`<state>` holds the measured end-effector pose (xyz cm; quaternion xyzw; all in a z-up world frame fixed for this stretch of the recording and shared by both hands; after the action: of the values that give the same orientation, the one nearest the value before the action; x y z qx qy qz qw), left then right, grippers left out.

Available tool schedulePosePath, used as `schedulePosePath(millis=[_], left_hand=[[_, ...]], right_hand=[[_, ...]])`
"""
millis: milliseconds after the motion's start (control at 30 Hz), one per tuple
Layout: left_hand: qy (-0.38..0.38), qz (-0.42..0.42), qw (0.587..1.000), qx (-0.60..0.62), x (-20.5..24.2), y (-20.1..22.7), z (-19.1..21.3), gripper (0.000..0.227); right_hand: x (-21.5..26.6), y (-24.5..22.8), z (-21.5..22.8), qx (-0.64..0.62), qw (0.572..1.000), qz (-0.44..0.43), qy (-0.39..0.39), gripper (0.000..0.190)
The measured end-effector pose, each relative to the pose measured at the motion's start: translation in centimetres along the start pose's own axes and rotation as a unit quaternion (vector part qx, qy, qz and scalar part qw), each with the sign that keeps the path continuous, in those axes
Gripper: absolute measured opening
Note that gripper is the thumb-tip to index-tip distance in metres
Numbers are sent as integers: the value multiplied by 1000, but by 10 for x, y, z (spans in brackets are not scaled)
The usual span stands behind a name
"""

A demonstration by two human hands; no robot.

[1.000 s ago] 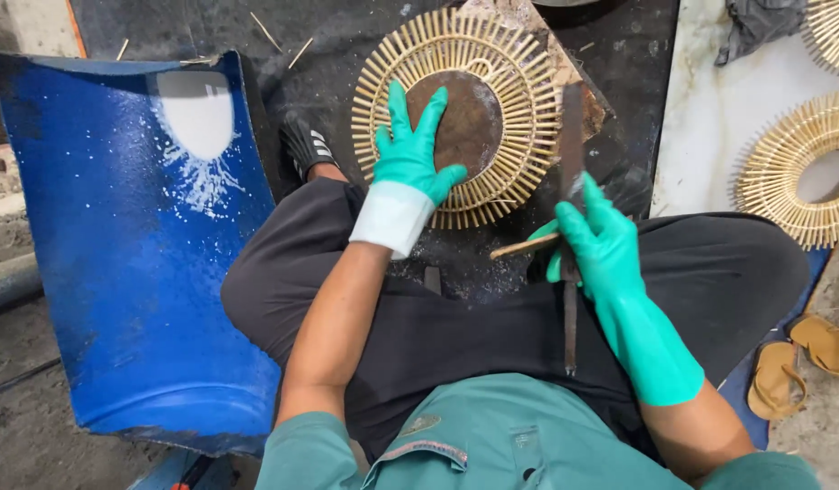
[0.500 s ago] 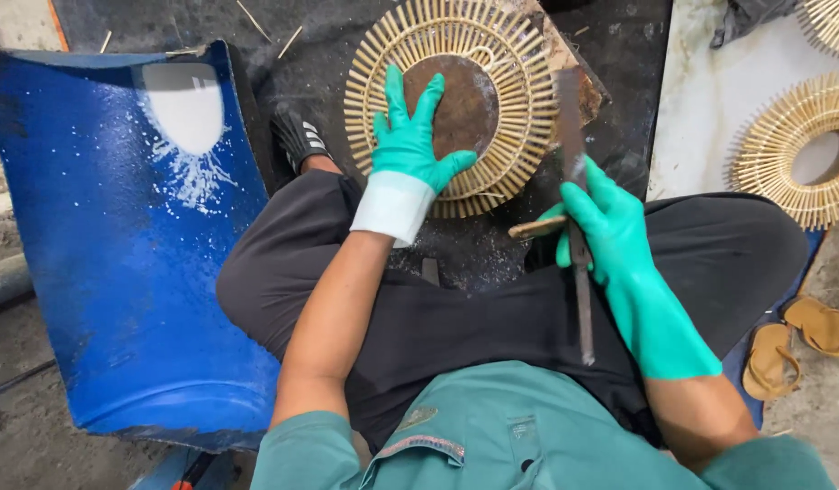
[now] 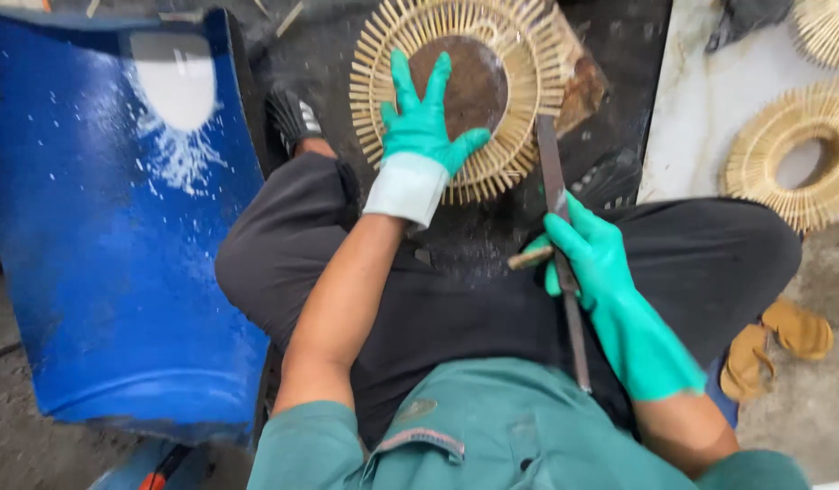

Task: Assembling and cleaning circular bamboo decorative items using manual tools.

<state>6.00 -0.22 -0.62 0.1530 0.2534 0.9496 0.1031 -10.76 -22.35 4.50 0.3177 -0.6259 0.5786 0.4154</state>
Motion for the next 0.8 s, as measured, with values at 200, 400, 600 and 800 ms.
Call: schedulePosePath(millis=[200,400,600,800], left_hand=[[-70,14,997,-9,-5,-6,-2,112],[-77,-13,996,32,-9,-1,3,105],[-74,-49,996,13,-16,-5,4,105],[-116,-28,993,23,-21,6,16,103]], right_hand=[[-8,2,3,-2,1000,-10,0,51],[-18,-6,2,-40,999,16,-16,54],[-30,-4,2,-35,999,3,-24,49],[-36,-6,8,-15,999,-34,-38,56]])
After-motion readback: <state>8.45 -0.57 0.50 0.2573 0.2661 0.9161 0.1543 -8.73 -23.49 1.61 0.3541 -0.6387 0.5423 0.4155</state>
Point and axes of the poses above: each hand's wrist, its own x-axis away from the middle knuckle, its own z-axis out of the back of the hand, y = z × x, the point moved 8 cm from there along -x, towards the middle knuckle, and after that the axes turned 12 degrees about -z, right-handed, at the moved point
